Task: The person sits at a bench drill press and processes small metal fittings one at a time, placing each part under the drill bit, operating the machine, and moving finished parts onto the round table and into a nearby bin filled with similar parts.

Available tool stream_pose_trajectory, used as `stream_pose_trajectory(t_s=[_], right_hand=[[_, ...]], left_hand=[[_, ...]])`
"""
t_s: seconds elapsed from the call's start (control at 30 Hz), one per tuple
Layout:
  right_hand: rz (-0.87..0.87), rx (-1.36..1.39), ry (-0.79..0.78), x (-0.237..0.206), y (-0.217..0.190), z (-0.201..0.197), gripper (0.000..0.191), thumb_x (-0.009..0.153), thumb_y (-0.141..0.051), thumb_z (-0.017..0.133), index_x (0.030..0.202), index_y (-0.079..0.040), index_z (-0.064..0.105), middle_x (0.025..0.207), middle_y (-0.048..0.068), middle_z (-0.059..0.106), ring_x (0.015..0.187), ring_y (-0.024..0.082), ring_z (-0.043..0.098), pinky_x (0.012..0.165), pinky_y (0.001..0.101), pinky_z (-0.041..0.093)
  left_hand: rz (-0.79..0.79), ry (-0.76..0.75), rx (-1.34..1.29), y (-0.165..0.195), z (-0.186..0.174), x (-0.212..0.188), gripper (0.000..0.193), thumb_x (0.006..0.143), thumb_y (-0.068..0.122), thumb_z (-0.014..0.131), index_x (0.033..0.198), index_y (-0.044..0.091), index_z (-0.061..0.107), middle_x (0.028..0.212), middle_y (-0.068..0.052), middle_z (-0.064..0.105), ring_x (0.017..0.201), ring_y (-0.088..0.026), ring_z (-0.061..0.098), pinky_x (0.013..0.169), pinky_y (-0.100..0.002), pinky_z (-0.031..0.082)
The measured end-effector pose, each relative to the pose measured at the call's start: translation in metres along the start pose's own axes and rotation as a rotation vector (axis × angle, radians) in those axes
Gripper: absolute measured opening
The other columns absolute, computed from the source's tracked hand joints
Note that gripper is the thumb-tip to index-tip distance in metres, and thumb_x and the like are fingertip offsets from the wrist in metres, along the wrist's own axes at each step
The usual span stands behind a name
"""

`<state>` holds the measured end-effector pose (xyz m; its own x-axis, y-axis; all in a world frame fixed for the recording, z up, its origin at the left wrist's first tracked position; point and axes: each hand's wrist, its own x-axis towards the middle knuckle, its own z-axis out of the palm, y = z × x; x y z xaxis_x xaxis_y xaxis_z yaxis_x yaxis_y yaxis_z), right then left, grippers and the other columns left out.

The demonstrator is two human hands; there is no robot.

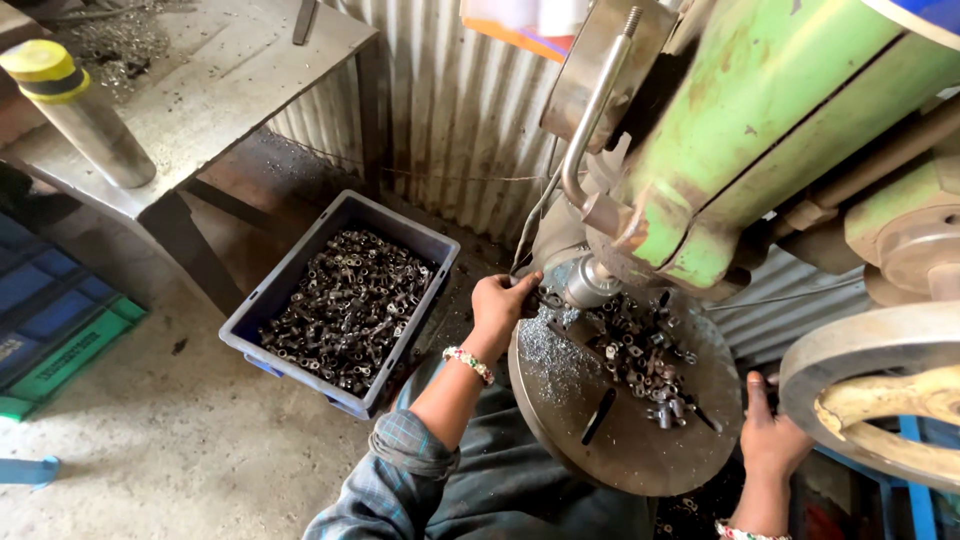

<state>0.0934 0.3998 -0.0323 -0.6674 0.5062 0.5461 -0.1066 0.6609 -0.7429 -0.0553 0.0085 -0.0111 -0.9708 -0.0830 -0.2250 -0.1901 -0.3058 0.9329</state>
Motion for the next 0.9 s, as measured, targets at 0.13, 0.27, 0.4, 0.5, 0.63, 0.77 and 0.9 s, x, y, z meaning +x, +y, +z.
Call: stream_pose_trajectory(t_s=[0.13,0.27,0.4,0.5,0.63,0.77,0.9], right_hand=[[0.023,0.04,-0.002,-0.003,0.012,0.0,0.029,0.104,-0.018,0.077,0.113,-0.003,0.055,0.093,0.003,0.059,0.065,0.012,0.052,0.061,0.0282,0.043],[-0.008,0.12,-0.018,-0.001,0.018,0.002,0.03,0.109,-0.015,0.076,0.108,-0.002,0.049,0.089,0.005,0.054,0.061,0.011,0.049,0.063,0.0278,0.04],[-0.043,0.066,0.031,0.009,0.007,0.012,0.026,0.107,-0.008,0.075,0.1,-0.003,0.051,0.081,0.003,0.052,0.066,0.011,0.048,0.065,0.0278,0.039],[-0.111,0.032,0.123,0.036,-0.004,0.034,0.025,0.104,-0.006,0.077,0.094,-0.002,0.054,0.076,0.003,0.055,0.066,0.013,0.05,0.064,0.0287,0.04],[-0.261,0.309,0.276,0.098,-0.009,0.076,0.033,0.11,-0.008,0.076,0.087,-0.001,0.053,0.08,0.004,0.057,0.072,0.015,0.05,0.072,0.0305,0.041],[-0.208,0.293,0.313,0.128,-0.017,0.093,0.029,0.109,-0.009,0.075,0.09,0.0,0.054,0.08,0.005,0.057,0.071,0.016,0.05,0.07,0.0315,0.041],[-0.143,0.217,0.297,0.158,-0.045,0.103,0.026,0.107,-0.01,0.074,0.093,0.0,0.055,0.079,0.006,0.057,0.069,0.016,0.051,0.069,0.0324,0.042]], left_hand=[[0.016,0.017,0.146,-0.005,0.006,0.005,0.036,0.083,0.027,0.084,0.073,-0.006,0.072,0.064,-0.008,0.071,0.053,-0.012,0.066,0.051,-0.028,0.053],[0.027,-0.056,0.178,-0.015,0.014,0.005,0.039,0.085,0.027,0.085,0.076,-0.007,0.07,0.065,-0.008,0.069,0.054,-0.011,0.064,0.051,-0.028,0.052],[-0.097,-0.208,-0.06,-0.029,0.011,0.008,0.031,0.09,0.028,0.077,0.083,-0.002,0.073,0.065,-0.002,0.064,0.048,-0.008,0.054,0.045,-0.028,0.045],[-0.111,-0.253,-0.097,-0.041,0.013,0.012,0.033,0.096,0.027,0.073,0.082,-0.003,0.071,0.062,-0.001,0.057,0.045,-0.008,0.046,0.042,-0.027,0.036],[-0.024,-0.28,-0.06,-0.051,0.014,0.021,0.025,0.095,0.021,0.07,0.088,-0.001,0.076,0.068,0.005,0.063,0.054,-0.002,0.049,0.048,-0.023,0.037],[-0.01,-0.316,-0.028,-0.053,0.014,0.031,0.024,0.095,0.02,0.068,0.088,-0.002,0.075,0.067,0.004,0.061,0.053,-0.004,0.048,0.048,-0.025,0.038],[-0.005,-0.327,-0.026,-0.046,0.021,0.035,0.025,0.096,0.02,0.069,0.087,-0.003,0.075,0.067,0.001,0.063,0.054,-0.006,0.049,0.049,-0.026,0.039]])
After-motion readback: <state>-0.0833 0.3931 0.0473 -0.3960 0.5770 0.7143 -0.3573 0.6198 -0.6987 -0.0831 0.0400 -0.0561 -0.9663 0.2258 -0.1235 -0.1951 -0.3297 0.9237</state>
